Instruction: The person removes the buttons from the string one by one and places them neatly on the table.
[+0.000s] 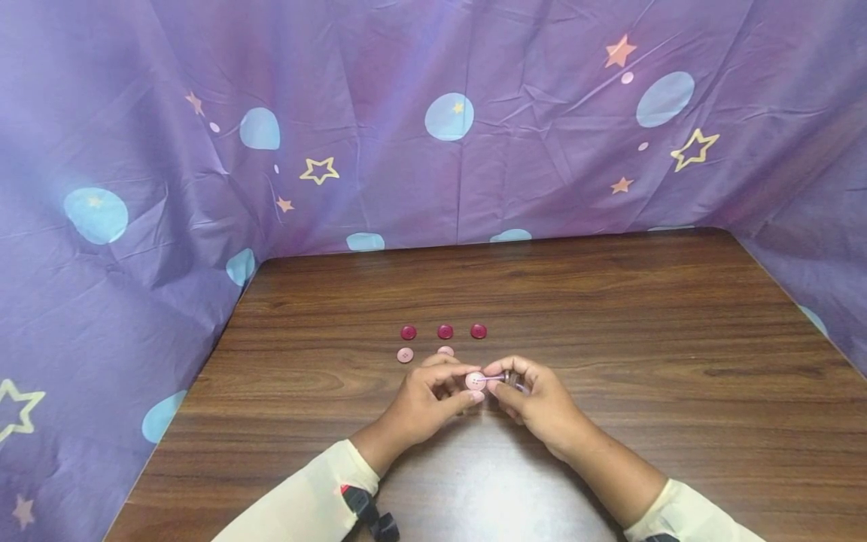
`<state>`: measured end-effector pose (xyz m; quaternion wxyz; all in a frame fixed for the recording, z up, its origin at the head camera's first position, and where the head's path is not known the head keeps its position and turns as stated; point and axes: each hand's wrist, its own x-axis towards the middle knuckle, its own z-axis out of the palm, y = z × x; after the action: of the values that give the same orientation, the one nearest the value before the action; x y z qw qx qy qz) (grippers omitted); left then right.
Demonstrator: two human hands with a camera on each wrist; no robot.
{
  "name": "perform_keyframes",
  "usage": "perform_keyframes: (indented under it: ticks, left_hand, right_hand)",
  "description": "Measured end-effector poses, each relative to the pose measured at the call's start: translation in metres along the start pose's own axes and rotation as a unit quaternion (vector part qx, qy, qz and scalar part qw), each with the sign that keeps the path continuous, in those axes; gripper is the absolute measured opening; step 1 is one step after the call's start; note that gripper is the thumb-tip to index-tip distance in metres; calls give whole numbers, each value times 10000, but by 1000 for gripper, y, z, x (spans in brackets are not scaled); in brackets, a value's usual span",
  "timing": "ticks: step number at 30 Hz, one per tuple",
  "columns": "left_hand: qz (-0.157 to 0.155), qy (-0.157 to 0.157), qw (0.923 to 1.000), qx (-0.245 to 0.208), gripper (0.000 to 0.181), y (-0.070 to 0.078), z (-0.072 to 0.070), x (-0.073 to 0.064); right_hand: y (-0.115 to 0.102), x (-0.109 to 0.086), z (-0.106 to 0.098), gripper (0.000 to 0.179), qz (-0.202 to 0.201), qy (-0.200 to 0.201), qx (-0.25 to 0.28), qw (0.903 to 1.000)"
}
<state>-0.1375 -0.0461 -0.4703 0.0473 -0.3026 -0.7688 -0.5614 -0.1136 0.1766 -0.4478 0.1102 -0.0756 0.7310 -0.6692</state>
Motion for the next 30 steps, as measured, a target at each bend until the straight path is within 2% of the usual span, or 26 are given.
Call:
perform_keyframes:
  ticks: [5, 11, 20, 25, 30]
  left_hand:
    - [-13, 13, 10000, -49, 32, 0, 0, 1]
    - [6, 30, 10000, -71, 32, 1, 0, 1]
    - [35, 52, 10000, -36, 33, 1, -1, 0]
    - [79, 94, 9999, -24, 34, 2, -1, 0]
    - [37, 137, 9999, -8, 35, 3, -2, 0]
  right_hand:
    - [0, 0, -1, 18, 95, 38, 222, 9997]
    - [1, -1, -1, 18, -102, 46, 401, 9991]
    - [-1, 0, -1, 32, -60, 471, -159, 9987]
    - [-1, 1, -2, 26, -59, 912, -497, 9946]
    - [0, 2, -2, 24, -174, 1160, -608, 9912]
